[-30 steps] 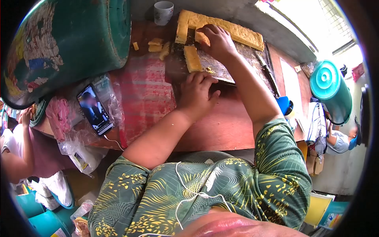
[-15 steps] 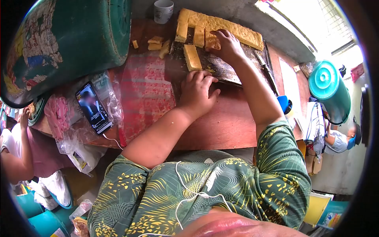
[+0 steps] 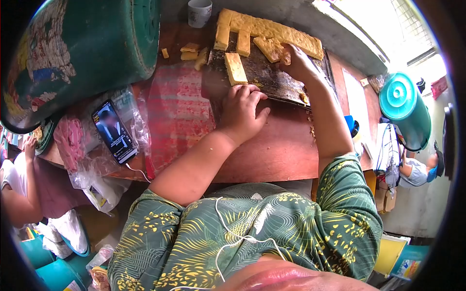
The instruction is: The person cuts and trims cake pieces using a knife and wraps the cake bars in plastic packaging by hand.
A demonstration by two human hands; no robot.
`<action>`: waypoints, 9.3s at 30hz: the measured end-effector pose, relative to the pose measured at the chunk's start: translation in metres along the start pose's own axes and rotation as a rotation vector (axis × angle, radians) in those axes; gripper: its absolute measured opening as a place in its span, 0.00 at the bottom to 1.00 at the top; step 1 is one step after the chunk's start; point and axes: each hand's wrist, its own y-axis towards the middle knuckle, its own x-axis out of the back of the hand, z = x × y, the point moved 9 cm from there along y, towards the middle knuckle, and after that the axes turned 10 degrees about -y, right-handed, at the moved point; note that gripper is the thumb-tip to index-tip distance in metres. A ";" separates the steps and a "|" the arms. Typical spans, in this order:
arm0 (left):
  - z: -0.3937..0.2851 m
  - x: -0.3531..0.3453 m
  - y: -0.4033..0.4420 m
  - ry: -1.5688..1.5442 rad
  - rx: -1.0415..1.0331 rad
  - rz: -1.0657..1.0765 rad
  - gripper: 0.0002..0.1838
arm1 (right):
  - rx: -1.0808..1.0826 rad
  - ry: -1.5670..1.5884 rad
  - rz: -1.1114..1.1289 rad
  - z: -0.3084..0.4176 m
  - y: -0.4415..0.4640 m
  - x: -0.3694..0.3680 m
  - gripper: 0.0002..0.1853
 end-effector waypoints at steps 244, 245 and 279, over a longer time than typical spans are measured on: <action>0.042 -0.016 0.004 -1.392 0.549 -0.073 0.34 | -0.042 1.184 0.087 0.088 -0.127 0.014 0.18; 0.042 -0.016 0.004 -1.391 0.548 -0.075 0.34 | -0.047 1.196 0.097 0.089 -0.128 0.014 0.18; 0.029 -0.014 0.003 -1.097 0.269 -0.037 0.39 | 0.108 1.415 0.046 0.096 -0.143 0.001 0.19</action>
